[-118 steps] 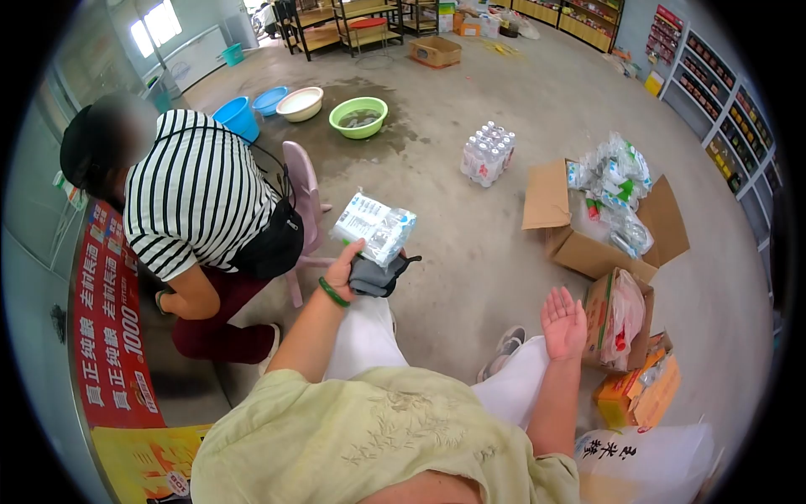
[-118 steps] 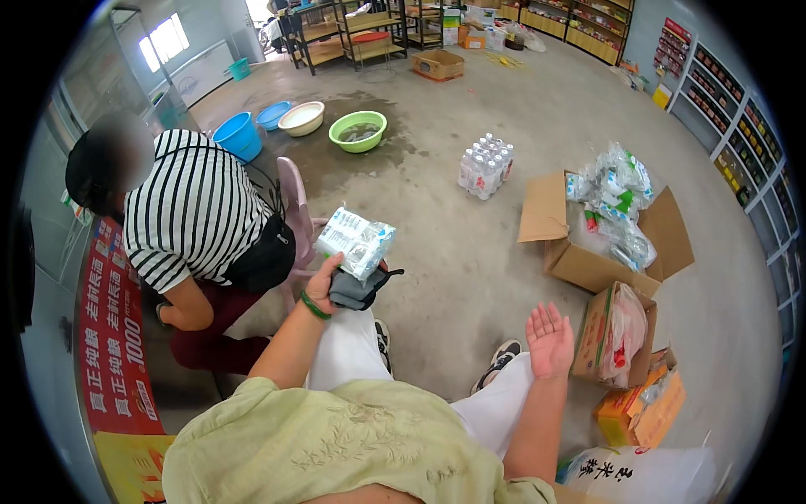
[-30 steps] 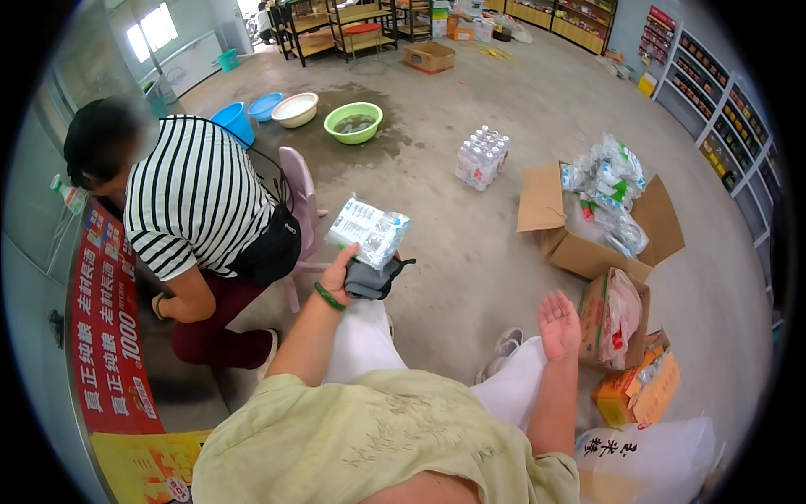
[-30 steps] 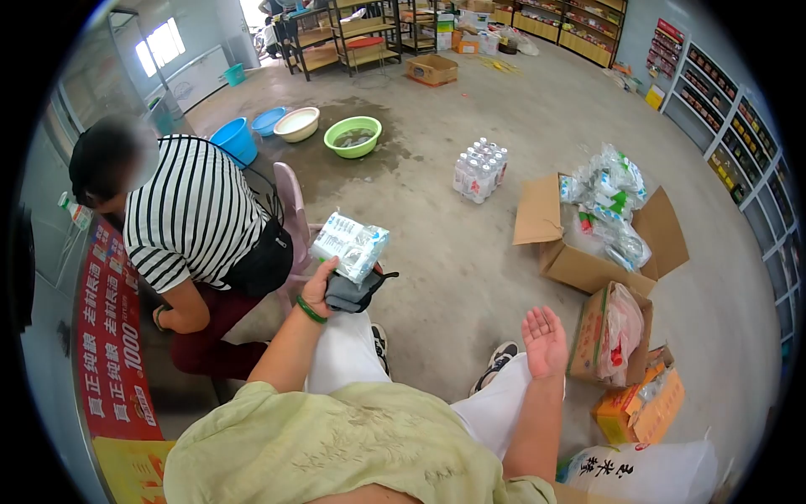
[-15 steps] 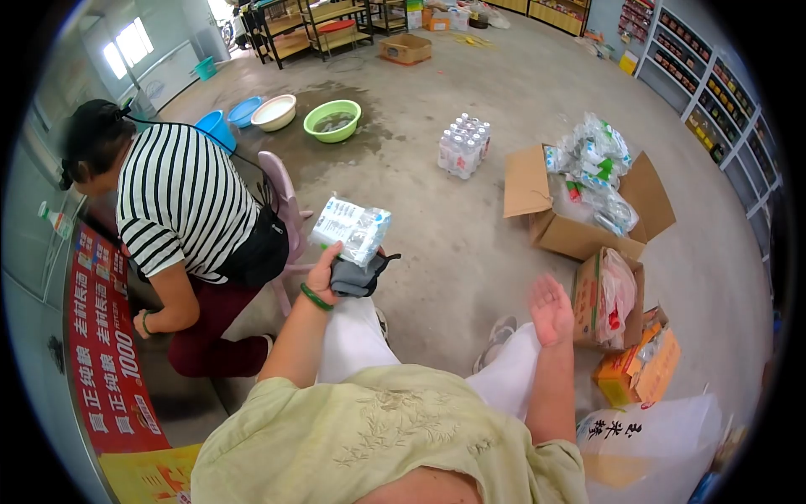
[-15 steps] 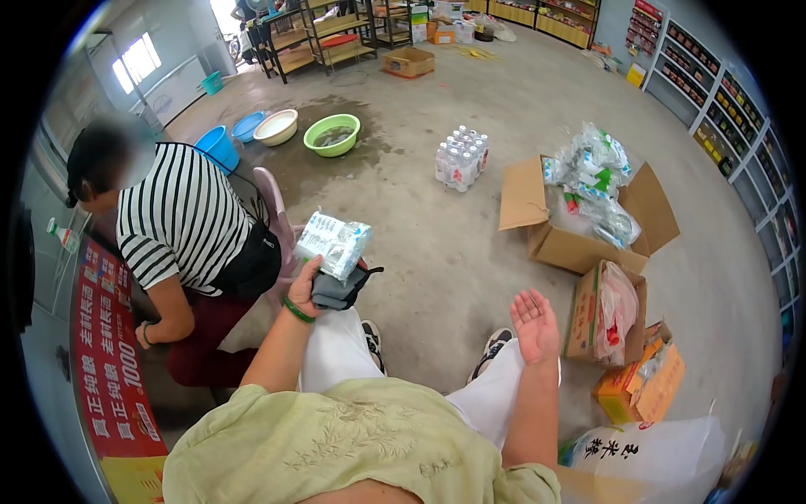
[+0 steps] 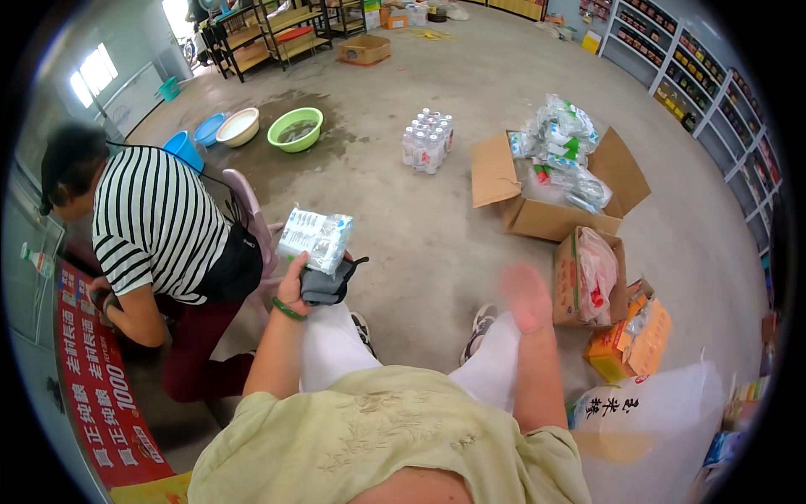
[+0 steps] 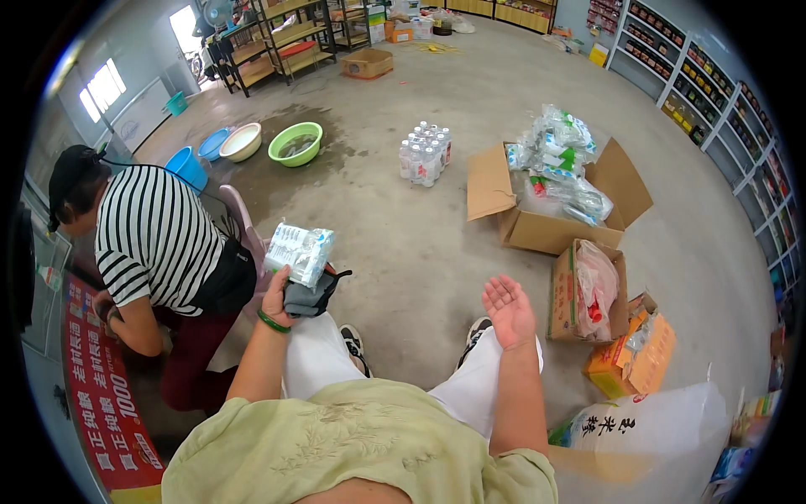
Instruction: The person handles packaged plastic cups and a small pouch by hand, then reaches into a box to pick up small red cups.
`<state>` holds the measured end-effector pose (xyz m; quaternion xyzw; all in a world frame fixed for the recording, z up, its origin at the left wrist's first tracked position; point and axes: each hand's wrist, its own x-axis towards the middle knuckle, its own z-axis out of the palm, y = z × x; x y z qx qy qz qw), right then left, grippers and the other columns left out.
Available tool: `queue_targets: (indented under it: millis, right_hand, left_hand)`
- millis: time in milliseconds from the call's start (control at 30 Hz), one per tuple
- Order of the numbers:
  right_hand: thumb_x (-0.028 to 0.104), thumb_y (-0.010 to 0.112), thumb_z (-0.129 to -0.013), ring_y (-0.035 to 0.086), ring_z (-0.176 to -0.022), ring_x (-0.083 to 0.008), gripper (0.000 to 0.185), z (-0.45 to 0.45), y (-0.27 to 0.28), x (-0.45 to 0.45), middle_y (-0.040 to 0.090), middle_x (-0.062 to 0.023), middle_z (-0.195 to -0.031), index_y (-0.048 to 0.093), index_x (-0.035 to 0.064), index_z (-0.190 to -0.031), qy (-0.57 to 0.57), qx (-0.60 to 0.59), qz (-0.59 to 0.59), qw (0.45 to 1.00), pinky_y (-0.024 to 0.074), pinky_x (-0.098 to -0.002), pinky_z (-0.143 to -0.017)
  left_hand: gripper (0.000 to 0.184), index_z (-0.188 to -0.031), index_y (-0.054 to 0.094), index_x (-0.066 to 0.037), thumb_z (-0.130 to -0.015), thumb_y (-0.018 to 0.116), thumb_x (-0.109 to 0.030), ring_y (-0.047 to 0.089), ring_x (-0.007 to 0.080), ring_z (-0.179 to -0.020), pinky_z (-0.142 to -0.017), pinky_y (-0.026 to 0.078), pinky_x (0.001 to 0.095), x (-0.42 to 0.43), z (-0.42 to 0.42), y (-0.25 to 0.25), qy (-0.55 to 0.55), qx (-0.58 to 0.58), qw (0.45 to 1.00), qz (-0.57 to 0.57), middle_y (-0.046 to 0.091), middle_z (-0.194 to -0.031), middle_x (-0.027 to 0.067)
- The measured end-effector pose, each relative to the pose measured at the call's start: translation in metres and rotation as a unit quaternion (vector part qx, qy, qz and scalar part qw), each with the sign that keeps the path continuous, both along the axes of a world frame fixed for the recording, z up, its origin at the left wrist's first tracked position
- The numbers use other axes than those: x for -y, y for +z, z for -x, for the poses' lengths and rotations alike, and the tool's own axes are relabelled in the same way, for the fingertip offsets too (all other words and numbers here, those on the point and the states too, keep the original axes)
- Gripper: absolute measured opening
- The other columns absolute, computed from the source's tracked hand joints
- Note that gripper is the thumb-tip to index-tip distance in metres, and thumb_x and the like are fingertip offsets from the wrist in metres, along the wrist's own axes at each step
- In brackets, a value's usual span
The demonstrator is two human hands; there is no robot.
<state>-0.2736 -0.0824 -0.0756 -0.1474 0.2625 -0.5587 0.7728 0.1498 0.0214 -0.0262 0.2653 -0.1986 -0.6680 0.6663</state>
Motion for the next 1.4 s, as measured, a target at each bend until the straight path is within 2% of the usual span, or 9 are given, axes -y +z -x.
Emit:
queue_targets:
  millis: [333, 367, 433, 500, 700, 1167, 1267, 1367, 1400]
  right_hand:
    - [0.026, 0.042, -0.097, 0.052, -0.11, -0.0278, 0.034, 0.006, -0.016, 0.005, 0.052, -0.0151, -0.117, 0.049, 0.0002, -0.118, 0.0, 0.011, 0.003, 1.0, 0.0435, -0.0424, -0.097]
    - [0.026, 0.042, -0.097, 0.052, -0.11, -0.0282, 0.034, 0.006, -0.029, 0.01, 0.052, -0.0153, -0.117, 0.049, 0.0002, -0.117, 0.021, -0.025, 0.084, 0.996, 0.0436, -0.0426, -0.097]
    - [0.026, 0.042, -0.097, 0.052, -0.11, -0.0286, 0.034, 0.014, -0.039, 0.016, 0.052, -0.0154, -0.117, 0.049, 0.0002, -0.117, 0.037, -0.062, 0.168, 0.983, 0.0436, -0.0427, -0.097]
    - [0.027, 0.042, -0.097, 0.052, -0.109, -0.0289, 0.034, 0.006, -0.012, 0.003, 0.052, -0.0156, -0.117, 0.049, 0.0001, -0.116, 0.028, 0.036, 0.054, 0.998, 0.0438, -0.0432, -0.097]
    - [0.027, 0.042, -0.097, 0.052, -0.109, -0.029, 0.034, 0.004, -0.003, -0.001, 0.052, -0.0161, -0.117, 0.049, -0.0013, -0.116, 0.012, 0.01, 0.009, 1.0, 0.044, -0.043, -0.096]
    - [0.026, 0.041, -0.097, 0.051, -0.111, -0.0283, 0.038, 0.001, 0.005, -0.001, 0.048, -0.0166, -0.121, 0.045, -0.0024, -0.122, 0.017, -0.005, 0.004, 1.0, 0.044, -0.0416, -0.097]
    - [0.025, 0.041, -0.097, 0.052, -0.11, -0.0282, 0.037, 0.003, -0.009, 0.005, 0.049, -0.0164, -0.121, 0.045, -0.0023, -0.121, 0.021, -0.012, -0.001, 1.0, 0.0445, -0.0414, -0.097]
    - [0.025, 0.042, -0.097, 0.052, -0.109, -0.0279, 0.036, 0.008, -0.017, 0.006, 0.05, -0.016, -0.12, 0.046, -0.0019, -0.12, 0.031, -0.015, 0.003, 0.999, 0.0449, -0.0413, -0.096]
    - [0.025, 0.043, -0.096, 0.052, -0.109, -0.0278, 0.036, 0.007, -0.016, 0.009, 0.05, -0.0159, -0.12, 0.047, -0.0017, -0.119, 0.033, -0.018, 0.01, 0.999, 0.045, -0.0414, -0.096]
  left_hand:
    - [0.052, -0.131, 0.039, 0.002, -0.092, 0.046, -0.032, 0.053, 0.028, -0.114, -0.099, 0.04, 0.0385, -0.002, -0.002, -0.004, 0.021, 0.011, 1.0, -0.01, 0.053, -0.125, 0.0168]
    - [0.052, -0.131, 0.038, 0.002, -0.092, 0.046, -0.031, 0.053, 0.0282, -0.114, -0.1, 0.04, 0.0387, -0.003, -0.002, -0.004, 0.028, 0.014, 0.999, -0.011, 0.053, -0.125, 0.0171]
    - [0.052, -0.132, 0.038, 0.002, -0.092, 0.046, -0.031, 0.052, 0.0285, -0.115, -0.1, 0.039, 0.0388, -0.002, -0.002, -0.003, 0.032, 0.015, 0.999, -0.008, 0.053, -0.125, 0.0175]
    - [0.053, -0.133, 0.036, 0.001, -0.092, 0.047, -0.031, 0.052, 0.0291, -0.115, -0.101, 0.039, 0.0394, -0.002, -0.002, -0.003, 0.012, 0.009, 1.0, 0.012, 0.053, -0.125, 0.018]
    - [0.054, -0.134, 0.036, 0.0, -0.092, 0.047, -0.031, 0.052, 0.0294, -0.115, -0.101, 0.039, 0.0397, 0.001, -0.004, -0.008, -0.022, -0.007, 1.0, 0.018, 0.052, -0.126, 0.0184]
    - [0.051, -0.131, 0.04, 0.001, -0.092, 0.045, -0.032, 0.054, 0.0283, -0.113, -0.099, 0.041, 0.0387, 0.001, -0.011, -0.011, -0.016, -0.007, 1.0, -0.007, 0.054, -0.125, 0.0163]
    - [0.049, -0.131, 0.042, -0.003, -0.091, 0.053, -0.028, 0.055, 0.0282, -0.112, -0.099, 0.042, 0.0407, 0.0, -0.01, -0.01, -0.003, -0.028, 1.0, -0.014, 0.055, -0.125, 0.0136]
    - [0.049, -0.131, 0.042, -0.003, -0.09, 0.053, -0.027, 0.055, 0.0281, -0.112, -0.098, 0.042, 0.0404, 0.001, -0.015, -0.022, 0.036, -0.025, 0.998, -0.042, 0.055, -0.125, 0.0132]
    - [0.049, -0.131, 0.041, -0.003, -0.09, 0.053, -0.027, 0.055, 0.0278, -0.112, -0.098, 0.042, 0.04, 0.001, -0.018, -0.025, 0.018, -0.008, 1.0, -0.019, 0.055, -0.125, 0.0131]
